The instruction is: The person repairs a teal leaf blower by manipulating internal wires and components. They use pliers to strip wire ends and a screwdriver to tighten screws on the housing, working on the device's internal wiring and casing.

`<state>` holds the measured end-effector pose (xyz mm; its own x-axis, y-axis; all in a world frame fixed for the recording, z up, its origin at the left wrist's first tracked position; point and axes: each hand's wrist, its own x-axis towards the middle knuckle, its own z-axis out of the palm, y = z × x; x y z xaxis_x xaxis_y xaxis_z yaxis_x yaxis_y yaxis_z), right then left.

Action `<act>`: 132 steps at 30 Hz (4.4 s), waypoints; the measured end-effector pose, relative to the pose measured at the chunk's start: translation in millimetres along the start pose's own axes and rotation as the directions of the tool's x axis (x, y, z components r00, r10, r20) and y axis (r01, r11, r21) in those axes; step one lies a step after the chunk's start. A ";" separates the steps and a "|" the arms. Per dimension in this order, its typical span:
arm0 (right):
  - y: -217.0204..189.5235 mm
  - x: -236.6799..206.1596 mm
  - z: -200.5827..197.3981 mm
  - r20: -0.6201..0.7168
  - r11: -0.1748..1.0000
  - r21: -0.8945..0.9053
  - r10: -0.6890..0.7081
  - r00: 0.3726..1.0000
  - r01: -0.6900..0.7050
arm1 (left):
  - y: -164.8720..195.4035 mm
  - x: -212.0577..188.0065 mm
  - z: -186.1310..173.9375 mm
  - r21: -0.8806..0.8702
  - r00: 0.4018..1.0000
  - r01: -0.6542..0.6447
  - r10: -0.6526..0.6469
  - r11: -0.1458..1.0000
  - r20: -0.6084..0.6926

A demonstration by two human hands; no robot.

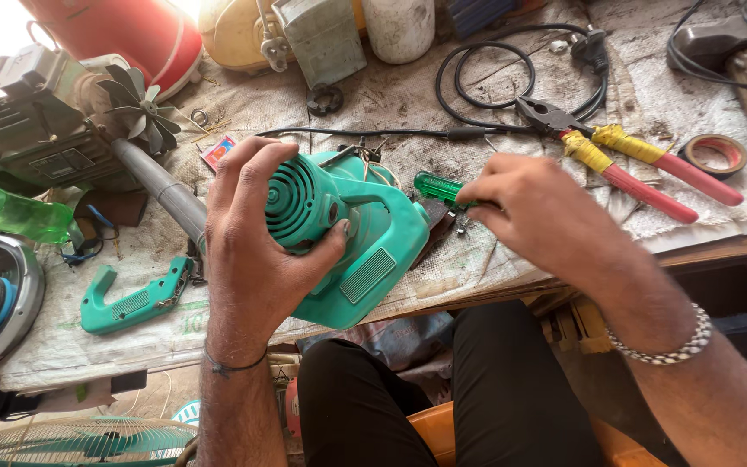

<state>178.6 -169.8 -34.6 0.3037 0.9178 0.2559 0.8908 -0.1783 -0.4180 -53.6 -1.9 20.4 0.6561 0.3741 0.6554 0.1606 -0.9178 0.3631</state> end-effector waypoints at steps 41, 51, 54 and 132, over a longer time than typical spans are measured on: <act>-109.1 22.1 -11.2 -0.162 0.949 0.228 -0.182 0.970 0.216 | -1.7 16.1 -9.6 -0.107 0.989 0.011 0.005 0.994 0.145; -110.2 25.8 -6.8 -0.250 0.945 0.166 -0.236 0.939 0.282 | -1.8 15.3 -8.8 -0.106 0.990 0.008 0.007 0.994 0.139; -110.0 26.4 -5.6 -0.222 0.948 0.198 -0.206 0.953 0.251 | -2.2 15.4 -7.9 -0.113 0.991 0.006 0.009 0.994 0.132; -104.9 -6.8 23.0 -0.573 0.962 0.188 -0.055 0.817 0.197 | 8.2 12.2 -2.7 0.046 0.963 -0.247 0.240 0.968 0.125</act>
<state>75.4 -149.2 -12.5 0.3927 0.5566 0.7321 0.8535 0.0760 -0.5156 -46.3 -4.5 33.1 0.7621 0.1236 0.6355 0.0270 -0.9868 0.1595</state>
